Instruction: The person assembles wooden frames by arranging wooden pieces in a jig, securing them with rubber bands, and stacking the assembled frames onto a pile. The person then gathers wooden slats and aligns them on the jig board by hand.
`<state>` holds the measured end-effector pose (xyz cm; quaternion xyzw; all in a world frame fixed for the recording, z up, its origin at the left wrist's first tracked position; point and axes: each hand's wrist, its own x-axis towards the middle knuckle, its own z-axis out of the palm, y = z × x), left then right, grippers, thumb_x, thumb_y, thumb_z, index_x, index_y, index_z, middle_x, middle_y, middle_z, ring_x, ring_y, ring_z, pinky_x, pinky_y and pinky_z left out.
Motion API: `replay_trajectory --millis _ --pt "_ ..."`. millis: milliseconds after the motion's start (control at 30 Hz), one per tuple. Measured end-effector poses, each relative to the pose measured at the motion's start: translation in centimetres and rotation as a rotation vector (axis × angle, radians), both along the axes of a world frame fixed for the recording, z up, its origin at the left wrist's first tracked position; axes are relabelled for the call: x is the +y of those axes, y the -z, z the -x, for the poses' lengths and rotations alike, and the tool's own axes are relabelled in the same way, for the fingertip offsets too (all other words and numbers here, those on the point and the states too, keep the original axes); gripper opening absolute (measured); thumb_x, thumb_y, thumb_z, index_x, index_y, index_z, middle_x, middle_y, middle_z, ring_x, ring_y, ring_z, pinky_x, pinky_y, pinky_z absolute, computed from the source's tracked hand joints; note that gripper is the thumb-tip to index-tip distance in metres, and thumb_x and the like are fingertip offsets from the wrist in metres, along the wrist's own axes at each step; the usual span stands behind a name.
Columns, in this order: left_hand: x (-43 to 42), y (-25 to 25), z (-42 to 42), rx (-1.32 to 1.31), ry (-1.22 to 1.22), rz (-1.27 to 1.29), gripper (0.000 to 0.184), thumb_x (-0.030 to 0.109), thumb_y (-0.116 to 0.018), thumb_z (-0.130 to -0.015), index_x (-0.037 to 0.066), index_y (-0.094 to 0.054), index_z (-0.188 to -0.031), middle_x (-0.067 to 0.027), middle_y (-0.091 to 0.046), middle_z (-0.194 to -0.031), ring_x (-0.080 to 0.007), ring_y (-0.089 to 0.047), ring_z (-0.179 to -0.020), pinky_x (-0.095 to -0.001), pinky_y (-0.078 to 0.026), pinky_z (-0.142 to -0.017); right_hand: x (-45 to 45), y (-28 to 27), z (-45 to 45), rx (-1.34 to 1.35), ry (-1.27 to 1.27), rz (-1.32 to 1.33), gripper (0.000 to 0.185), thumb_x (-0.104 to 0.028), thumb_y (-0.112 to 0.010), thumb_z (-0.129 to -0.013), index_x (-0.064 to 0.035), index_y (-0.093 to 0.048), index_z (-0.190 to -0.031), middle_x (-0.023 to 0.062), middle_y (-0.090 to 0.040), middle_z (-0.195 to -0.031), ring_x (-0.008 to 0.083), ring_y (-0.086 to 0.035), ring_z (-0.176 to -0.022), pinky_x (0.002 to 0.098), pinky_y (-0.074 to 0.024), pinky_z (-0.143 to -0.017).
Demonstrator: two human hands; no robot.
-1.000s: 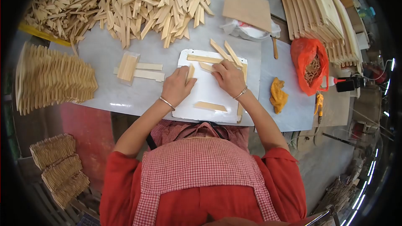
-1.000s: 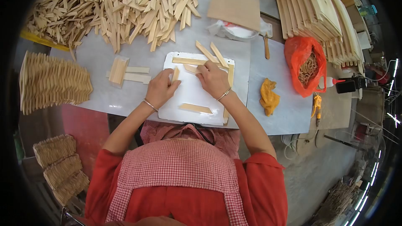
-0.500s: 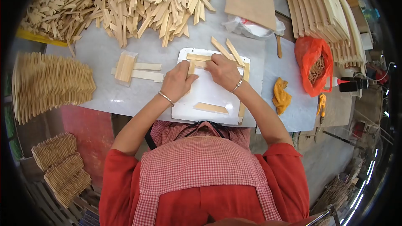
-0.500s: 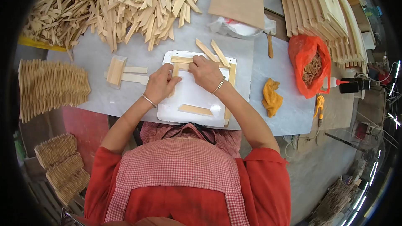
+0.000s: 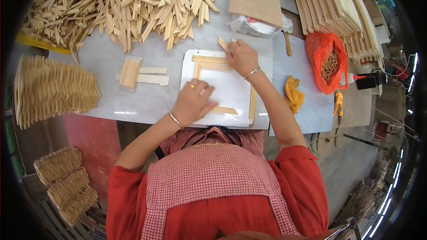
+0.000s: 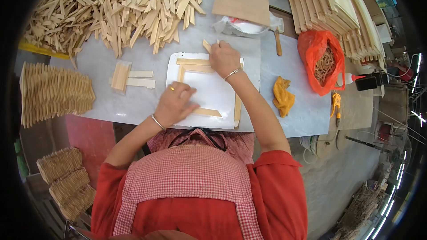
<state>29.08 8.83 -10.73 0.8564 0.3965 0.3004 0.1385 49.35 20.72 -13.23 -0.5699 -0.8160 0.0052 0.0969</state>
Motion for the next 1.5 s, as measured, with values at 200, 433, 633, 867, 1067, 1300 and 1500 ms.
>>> replay_trajectory --millis 200,433,633,867,1067,1300,1500 --pt "-2.1 0.8 -1.0 0.077 0.118 0.065 0.034 0.021 -0.07 -0.072 0.003 -0.06 -0.099 -0.009 -0.053 -0.091 -0.0255 -0.052 -0.085 -0.0359 -0.042 -0.076 -7.9 -3.9 -2.7 0.416 0.176 0.055 0.024 -0.019 -0.064 -0.08 -0.0045 -0.059 -0.098 0.0111 -0.058 -0.081 0.0284 -0.061 -0.069 0.0388 -0.05 -0.059" --pt "-1.8 1.3 0.0 0.067 0.12 0.007 0.021 0.013 -0.069 -0.072 0.003 -0.063 -0.09 -0.0063 -0.053 -0.083 -0.0234 -0.051 -0.082 -0.036 -0.041 -0.074 -13.2 -1.4 -1.7 0.512 0.287 0.229 0.028 -0.017 -0.063 -0.079 -0.0041 -0.058 -0.104 0.013 -0.061 -0.082 0.0284 -0.061 -0.066 0.0398 -0.0499 -0.059" --pt "-1.2 1.2 0.6 0.087 0.051 -0.035 0.021 0.013 -0.07 -0.072 0.004 -0.063 -0.09 -0.0061 -0.054 -0.084 -0.0237 -0.051 -0.082 -0.0365 -0.04 -0.074 -11.5 -1.1 0.0 0.464 0.246 0.254 0.036 -0.019 -0.063 -0.08 -0.0002 -0.051 -0.109 0.0182 -0.061 -0.083 0.0336 -0.062 -0.066 0.0417 -0.0509 -0.059" --pt "-1.0 1.2 0.8 0.08 0.032 -0.03 0.019 0.012 -0.069 -0.073 0.004 -0.062 -0.089 -0.0066 -0.055 -0.086 -0.0241 -0.051 -0.082 -0.0362 -0.04 -0.074 -11.2 -1.2 0.1 0.466 0.247 0.274 0.036 -0.019 -0.063 -0.08 0.0007 -0.049 -0.107 0.0209 -0.061 -0.084 0.0361 -0.062 -0.067 0.0425 -0.051 -0.059" --pt "-0.3 1.5 0.9 0.074 0.044 -0.038 0.019 0.013 -0.069 -0.073 0.004 -0.062 -0.088 -0.0068 -0.054 -0.087 -0.024 -0.051 -0.083 -0.0359 -0.04 -0.074 -10.7 -0.7 0.4 0.497 0.235 0.264 0.036 -0.019 -0.064 -0.08 0.0008 -0.05 -0.107 0.0207 -0.061 -0.083 0.0361 -0.062 -0.066 0.0424 -0.0506 -0.059" --pt "-0.1 0.4 2.1 0.071 -0.007 0.008 0.04 0.02 -0.071 -0.073 0.004 -0.06 -0.107 -0.0102 -0.056 -0.105 -0.0272 -0.052 -0.097 -0.0386 -0.04 -0.081 -11.9 -2.7 -1.6 0.716 0.244 0.515 0.041 -0.018 -0.068 -0.08 -0.0003 -0.053 -0.114 0.0146 -0.061 -0.088 0.0283 -0.063 -0.068 0.0349 -0.0523 -0.063" --pt "-0.1 1.6 5.2 0.031 -0.042 0.063 0.052 0.022 -0.073 -0.071 0.003 -0.056 -0.117 -0.0109 -0.056 -0.117 -0.0288 -0.05 -0.111 -0.0397 -0.039 -0.091 -13.9 -2.3 -3.6 0.45 -0.227 0.156 0.04 -0.011 -0.072 -0.073 -0.0036 -0.058 -0.11 0.012 -0.058 -0.099 0.0281 -0.059 -0.087 0.0351 -0.0499 -0.075"
